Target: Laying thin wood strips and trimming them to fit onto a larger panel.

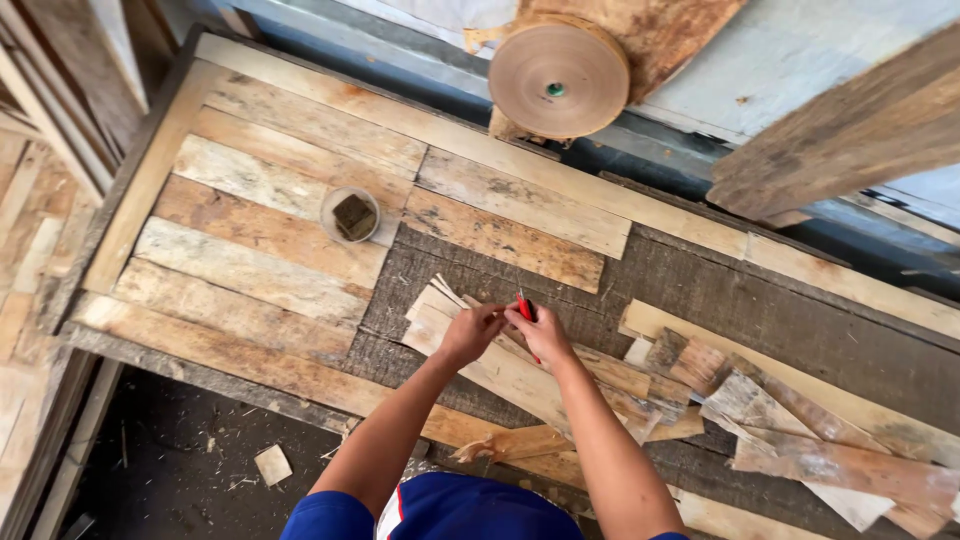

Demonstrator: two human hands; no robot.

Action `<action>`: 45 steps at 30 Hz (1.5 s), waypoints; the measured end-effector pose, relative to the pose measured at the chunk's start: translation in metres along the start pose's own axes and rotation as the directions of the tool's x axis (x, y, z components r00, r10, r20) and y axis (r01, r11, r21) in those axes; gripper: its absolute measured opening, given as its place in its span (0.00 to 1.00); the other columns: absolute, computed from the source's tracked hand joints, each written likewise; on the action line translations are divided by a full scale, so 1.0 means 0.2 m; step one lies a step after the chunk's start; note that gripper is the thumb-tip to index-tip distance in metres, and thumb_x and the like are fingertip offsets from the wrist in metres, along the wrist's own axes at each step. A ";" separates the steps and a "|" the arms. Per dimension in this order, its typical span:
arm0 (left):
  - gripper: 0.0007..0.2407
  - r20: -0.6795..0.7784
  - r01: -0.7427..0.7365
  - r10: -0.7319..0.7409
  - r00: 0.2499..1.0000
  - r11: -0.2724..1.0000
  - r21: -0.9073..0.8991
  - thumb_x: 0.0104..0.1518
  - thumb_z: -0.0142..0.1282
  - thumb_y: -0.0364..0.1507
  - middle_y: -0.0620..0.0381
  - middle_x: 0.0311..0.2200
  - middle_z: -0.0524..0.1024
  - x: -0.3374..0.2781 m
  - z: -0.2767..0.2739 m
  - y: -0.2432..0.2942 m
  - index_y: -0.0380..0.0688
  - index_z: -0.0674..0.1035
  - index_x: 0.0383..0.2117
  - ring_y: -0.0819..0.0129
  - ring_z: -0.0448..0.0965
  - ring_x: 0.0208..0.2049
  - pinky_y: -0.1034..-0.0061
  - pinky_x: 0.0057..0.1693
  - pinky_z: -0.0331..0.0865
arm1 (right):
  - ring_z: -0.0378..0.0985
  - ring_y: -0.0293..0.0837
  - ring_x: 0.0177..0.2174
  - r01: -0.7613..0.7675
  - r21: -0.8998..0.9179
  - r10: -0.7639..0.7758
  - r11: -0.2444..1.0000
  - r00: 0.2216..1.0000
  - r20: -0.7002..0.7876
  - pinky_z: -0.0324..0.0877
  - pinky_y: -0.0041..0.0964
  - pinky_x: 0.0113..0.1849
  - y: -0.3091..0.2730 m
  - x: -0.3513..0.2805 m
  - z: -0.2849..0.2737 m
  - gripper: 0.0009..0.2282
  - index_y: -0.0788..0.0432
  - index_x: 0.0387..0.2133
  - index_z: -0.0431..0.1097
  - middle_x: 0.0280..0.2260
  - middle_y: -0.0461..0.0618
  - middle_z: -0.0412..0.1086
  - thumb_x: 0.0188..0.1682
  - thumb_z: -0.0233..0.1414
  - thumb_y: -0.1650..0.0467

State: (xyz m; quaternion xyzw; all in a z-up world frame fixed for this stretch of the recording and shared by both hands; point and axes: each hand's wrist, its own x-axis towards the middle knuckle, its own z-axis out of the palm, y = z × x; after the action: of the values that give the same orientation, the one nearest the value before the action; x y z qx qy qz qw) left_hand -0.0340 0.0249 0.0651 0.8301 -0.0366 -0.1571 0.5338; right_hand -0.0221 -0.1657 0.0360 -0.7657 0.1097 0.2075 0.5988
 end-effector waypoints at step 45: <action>0.32 -0.038 0.173 -0.238 0.971 0.580 0.796 0.53 0.65 0.47 0.49 0.74 0.45 -0.05 -0.14 -0.11 0.52 0.67 0.63 0.49 0.38 0.76 0.38 0.72 0.37 | 0.62 0.62 0.54 0.051 -0.852 -0.085 0.521 0.996 0.008 0.62 0.54 0.56 0.20 -0.25 -0.28 0.46 0.54 0.60 0.62 0.55 0.57 0.62 0.25 0.74 0.55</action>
State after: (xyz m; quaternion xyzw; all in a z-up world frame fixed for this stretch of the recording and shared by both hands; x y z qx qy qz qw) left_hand -0.0381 0.0603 0.0588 0.9724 -0.0255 -0.2151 0.0862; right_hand -0.0734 -0.2334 0.0351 -0.9677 -0.0250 0.1978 0.1544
